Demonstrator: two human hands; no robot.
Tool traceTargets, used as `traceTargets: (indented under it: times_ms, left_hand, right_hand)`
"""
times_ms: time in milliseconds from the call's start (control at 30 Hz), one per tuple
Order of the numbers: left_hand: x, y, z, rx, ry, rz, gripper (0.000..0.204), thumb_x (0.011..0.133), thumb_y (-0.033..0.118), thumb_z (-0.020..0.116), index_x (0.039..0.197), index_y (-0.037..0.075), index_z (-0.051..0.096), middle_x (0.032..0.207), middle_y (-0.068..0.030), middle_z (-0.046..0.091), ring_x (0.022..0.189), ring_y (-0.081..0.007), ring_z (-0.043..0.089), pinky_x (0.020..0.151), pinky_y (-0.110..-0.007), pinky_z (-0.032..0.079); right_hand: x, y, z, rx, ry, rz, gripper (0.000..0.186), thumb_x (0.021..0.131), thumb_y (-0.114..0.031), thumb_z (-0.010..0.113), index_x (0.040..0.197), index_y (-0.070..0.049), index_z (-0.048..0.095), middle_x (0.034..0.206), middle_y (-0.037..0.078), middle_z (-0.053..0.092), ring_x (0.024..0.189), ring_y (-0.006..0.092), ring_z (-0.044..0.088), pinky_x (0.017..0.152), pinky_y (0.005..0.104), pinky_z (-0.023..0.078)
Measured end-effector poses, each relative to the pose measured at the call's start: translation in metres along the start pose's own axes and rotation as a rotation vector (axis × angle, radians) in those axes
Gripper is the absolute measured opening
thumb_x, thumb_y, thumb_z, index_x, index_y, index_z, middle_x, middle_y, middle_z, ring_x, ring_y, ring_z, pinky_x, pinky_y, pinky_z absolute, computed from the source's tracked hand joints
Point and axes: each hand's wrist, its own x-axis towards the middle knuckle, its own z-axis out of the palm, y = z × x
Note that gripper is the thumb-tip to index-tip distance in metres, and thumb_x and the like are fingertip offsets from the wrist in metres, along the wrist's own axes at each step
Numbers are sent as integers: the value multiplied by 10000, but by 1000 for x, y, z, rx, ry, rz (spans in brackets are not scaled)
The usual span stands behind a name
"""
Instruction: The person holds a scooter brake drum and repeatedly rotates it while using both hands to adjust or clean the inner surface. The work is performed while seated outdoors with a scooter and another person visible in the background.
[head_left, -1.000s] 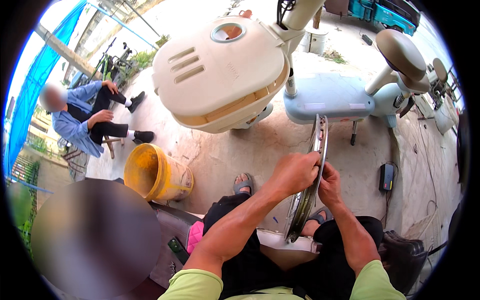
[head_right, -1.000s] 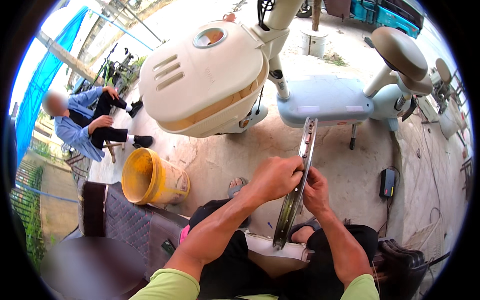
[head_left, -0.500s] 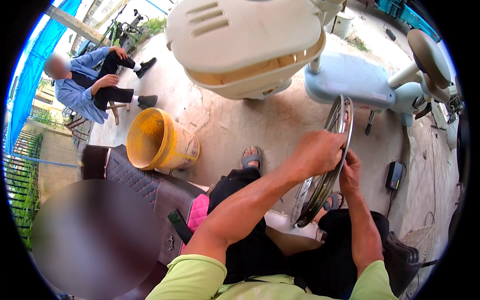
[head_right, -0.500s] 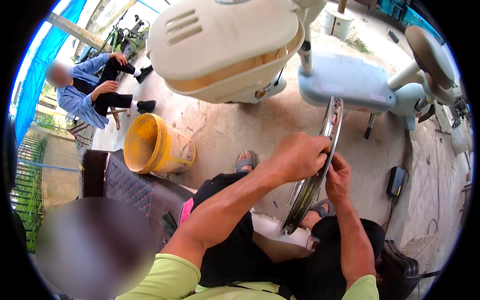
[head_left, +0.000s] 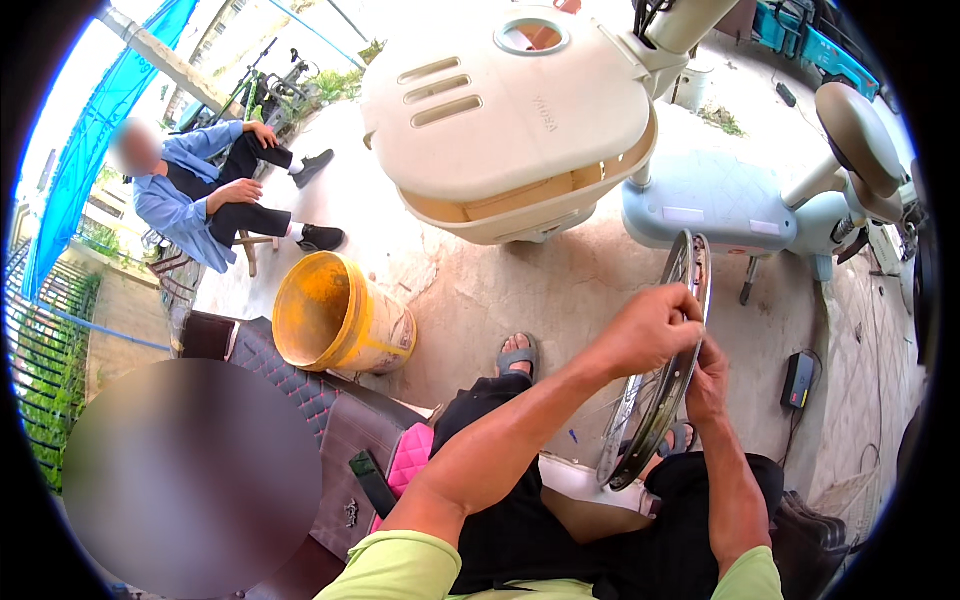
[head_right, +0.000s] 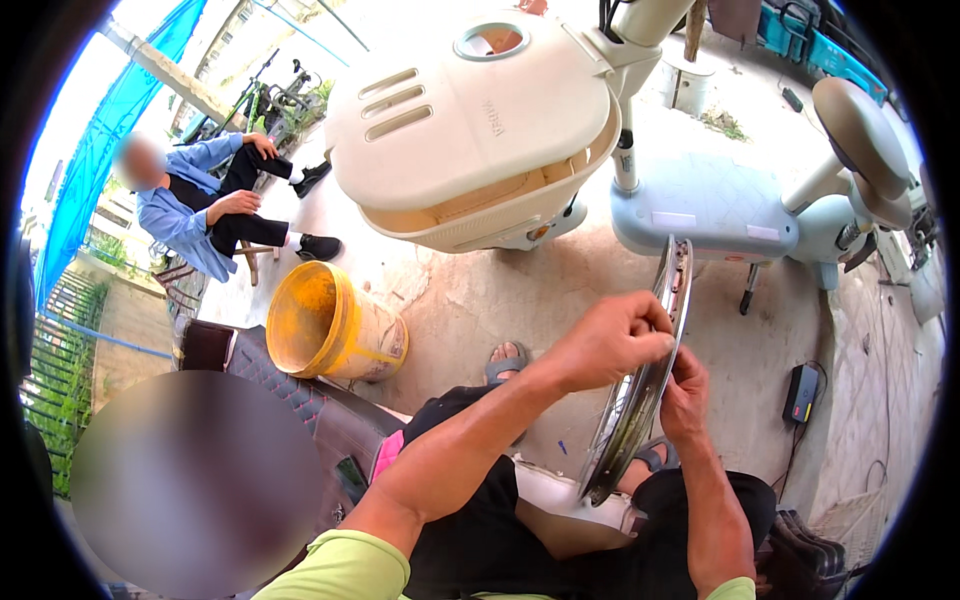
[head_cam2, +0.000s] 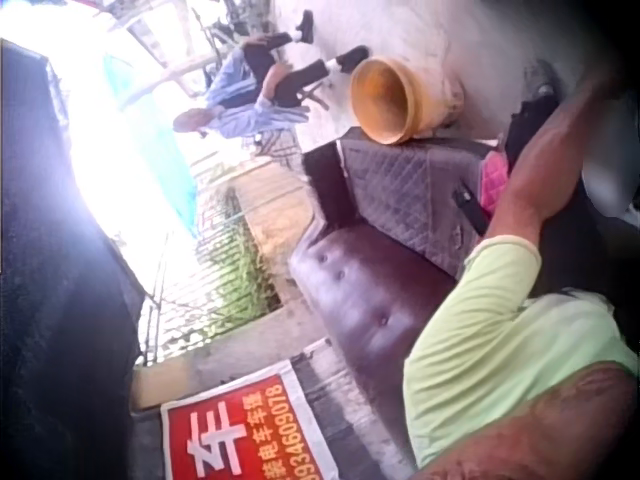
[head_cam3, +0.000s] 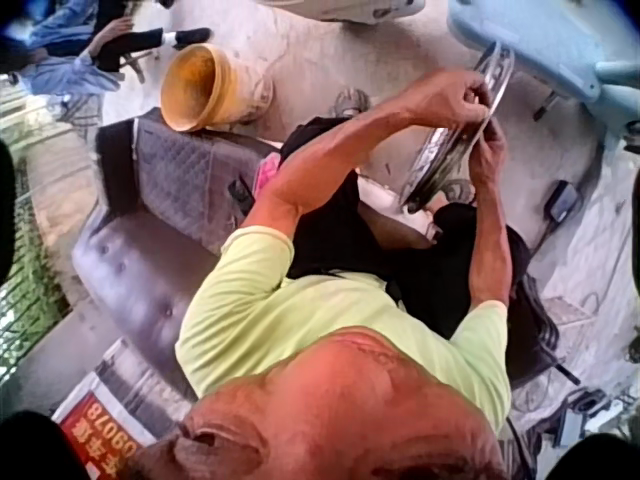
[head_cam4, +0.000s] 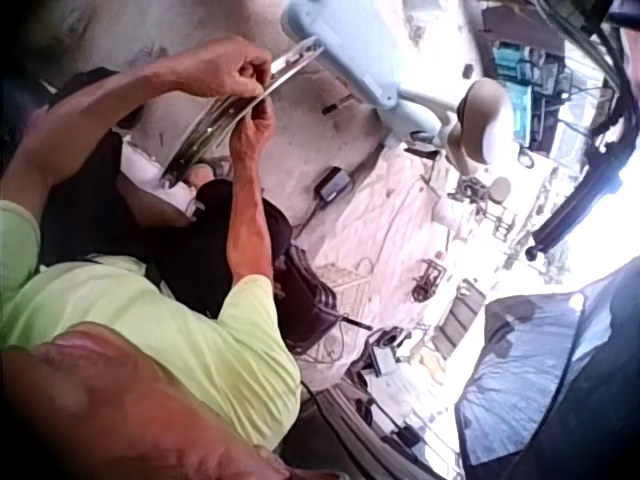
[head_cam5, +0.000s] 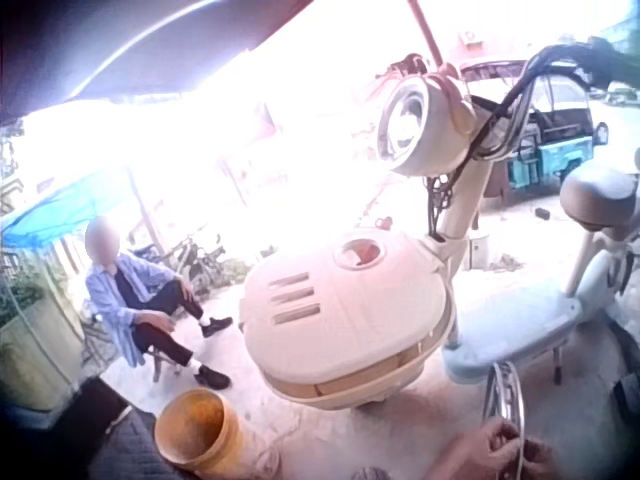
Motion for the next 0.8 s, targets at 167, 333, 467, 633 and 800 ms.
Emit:
traceTargets:
  times_ms: [167,333,467,633,800]
  left_hand:
    - [9,-14,-17,-711,46,-377,130,951,207,585,1025,101,577,626,-5,533,390,-71,348,357,-245,295]
    - [6,-9,-15,-893,133,-401,251,995,314,530,911,89,603,733,-49,594,481,-102,445,387,-235,294]
    - [6,-14,-9,-531,147,-528,245,989,296,580,866,86,595,687,-28,575,496,-74,450,402,-224,303]
    - [8,-42,6,67,245,-250,281,952,251,662,857,-12,637,716,-15,600,631,-81,498,591,-271,429]
    - [6,-37,8,99,231,-226,282,952,240,651,900,-37,647,714,-24,633,662,-98,553,624,-288,465]
  right_hand:
    - [0,14,-9,-170,43,-42,200,1001,-129,605,1159,-10,635,991,-6,667,867,81,606,790,256,514]
    - [1,0,5,-26,47,77,172,1003,-47,563,1150,10,629,956,0,668,851,73,603,772,234,507]
    - [0,-3,8,-19,38,45,189,994,-38,573,1167,17,627,966,11,677,856,71,613,764,236,515]
    - [-2,-13,17,-87,54,37,188,979,-41,588,1146,21,649,981,17,685,849,71,619,758,234,516]
    - [-1,-19,16,-356,75,35,195,962,-80,628,1137,3,653,994,66,708,877,92,637,760,268,535]
